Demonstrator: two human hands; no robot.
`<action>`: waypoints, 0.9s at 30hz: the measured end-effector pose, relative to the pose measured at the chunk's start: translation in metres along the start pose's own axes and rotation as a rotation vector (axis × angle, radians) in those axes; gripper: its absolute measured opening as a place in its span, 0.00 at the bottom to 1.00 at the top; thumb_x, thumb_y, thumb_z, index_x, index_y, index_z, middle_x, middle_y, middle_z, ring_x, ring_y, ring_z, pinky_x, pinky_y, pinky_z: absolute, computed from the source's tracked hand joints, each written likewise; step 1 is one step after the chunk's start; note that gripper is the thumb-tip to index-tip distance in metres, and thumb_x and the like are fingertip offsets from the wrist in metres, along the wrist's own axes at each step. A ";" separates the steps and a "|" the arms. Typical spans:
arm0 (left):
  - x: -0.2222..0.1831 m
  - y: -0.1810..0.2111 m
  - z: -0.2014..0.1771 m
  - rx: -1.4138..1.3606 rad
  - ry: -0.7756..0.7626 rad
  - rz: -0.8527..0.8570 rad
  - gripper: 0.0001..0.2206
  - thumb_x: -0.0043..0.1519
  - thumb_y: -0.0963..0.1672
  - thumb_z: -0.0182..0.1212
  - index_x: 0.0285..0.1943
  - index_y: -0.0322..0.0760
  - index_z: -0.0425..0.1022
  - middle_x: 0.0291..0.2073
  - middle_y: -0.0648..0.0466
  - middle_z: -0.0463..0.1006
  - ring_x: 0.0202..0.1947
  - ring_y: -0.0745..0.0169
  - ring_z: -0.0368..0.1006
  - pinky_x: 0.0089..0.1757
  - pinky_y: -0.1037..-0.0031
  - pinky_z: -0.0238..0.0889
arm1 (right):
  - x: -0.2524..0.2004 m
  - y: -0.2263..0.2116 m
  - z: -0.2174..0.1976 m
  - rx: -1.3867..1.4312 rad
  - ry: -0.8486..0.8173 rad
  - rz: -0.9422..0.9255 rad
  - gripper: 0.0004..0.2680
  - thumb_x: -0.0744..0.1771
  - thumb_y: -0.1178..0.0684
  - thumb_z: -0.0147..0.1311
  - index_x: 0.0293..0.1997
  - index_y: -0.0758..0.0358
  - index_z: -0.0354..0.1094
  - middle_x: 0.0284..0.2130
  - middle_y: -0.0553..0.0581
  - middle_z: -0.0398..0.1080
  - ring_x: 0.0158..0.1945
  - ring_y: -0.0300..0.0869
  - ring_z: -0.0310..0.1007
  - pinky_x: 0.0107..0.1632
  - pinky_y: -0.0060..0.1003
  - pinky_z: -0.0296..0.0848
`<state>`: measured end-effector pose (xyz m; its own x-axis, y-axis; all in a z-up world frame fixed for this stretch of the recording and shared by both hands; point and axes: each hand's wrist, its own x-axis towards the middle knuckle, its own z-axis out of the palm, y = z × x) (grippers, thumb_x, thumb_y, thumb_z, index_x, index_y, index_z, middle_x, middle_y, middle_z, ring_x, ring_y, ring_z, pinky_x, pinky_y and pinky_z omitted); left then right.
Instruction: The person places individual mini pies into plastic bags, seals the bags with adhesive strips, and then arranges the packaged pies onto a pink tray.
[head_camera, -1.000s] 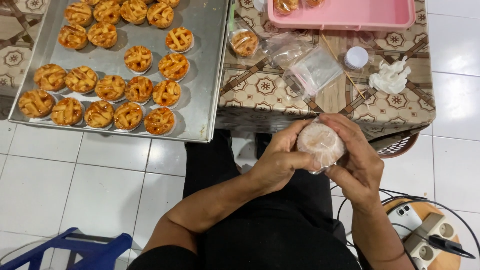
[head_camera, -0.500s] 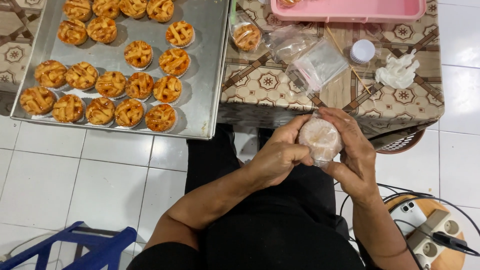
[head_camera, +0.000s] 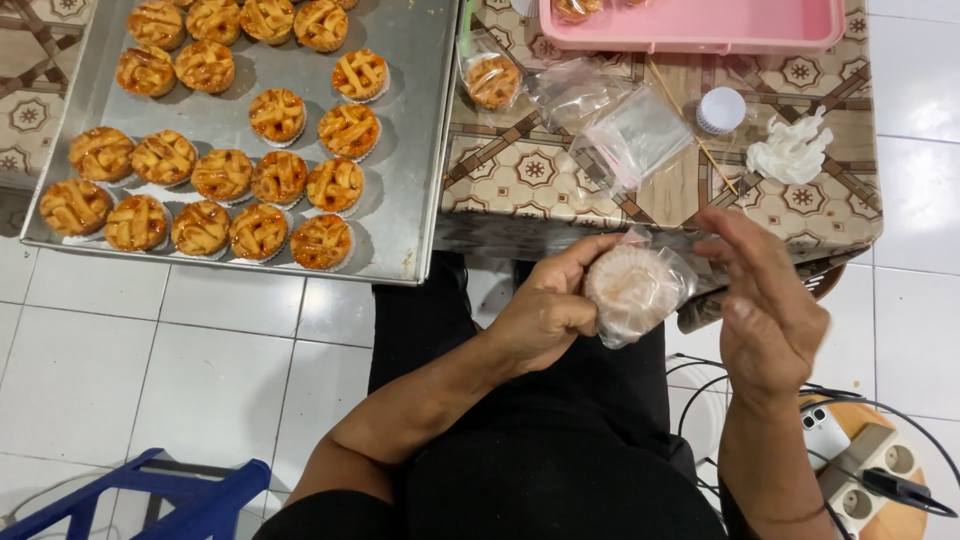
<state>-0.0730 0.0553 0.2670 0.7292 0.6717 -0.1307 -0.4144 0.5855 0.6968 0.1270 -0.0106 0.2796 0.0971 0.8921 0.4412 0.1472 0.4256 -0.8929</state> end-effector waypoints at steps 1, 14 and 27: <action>0.000 -0.001 -0.001 -0.004 -0.019 0.014 0.42 0.39 0.32 0.46 0.73 0.31 0.63 0.61 0.39 0.69 0.58 0.49 0.68 0.36 0.81 0.65 | -0.002 0.001 0.001 -0.090 0.045 -0.176 0.20 0.67 0.53 0.48 0.65 0.77 0.59 0.61 0.74 0.65 0.67 0.64 0.68 0.61 0.46 0.76; 0.003 0.009 0.004 -0.014 -0.092 -0.085 0.49 0.48 0.35 0.55 0.83 0.30 0.33 0.65 0.45 0.58 0.42 0.70 0.64 0.37 0.85 0.60 | 0.012 0.000 0.016 -0.266 -0.171 -0.375 0.16 0.67 0.53 0.54 0.57 0.76 0.64 0.53 0.73 0.69 0.59 0.67 0.72 0.67 0.62 0.73; -0.039 0.015 -0.049 0.430 -0.034 -0.230 0.28 0.63 0.44 0.60 0.74 0.34 0.62 0.54 0.43 0.77 0.51 0.54 0.77 0.47 0.70 0.73 | 0.146 0.101 -0.009 0.949 0.251 0.411 0.18 0.64 0.47 0.64 0.56 0.62 0.67 0.44 0.60 0.72 0.40 0.47 0.74 0.38 0.38 0.78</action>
<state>-0.1347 0.0598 0.2484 0.7957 0.5277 -0.2973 0.0165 0.4718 0.8816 0.1652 0.1607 0.2547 0.1809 0.9835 -0.0007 -0.7601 0.1393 -0.6348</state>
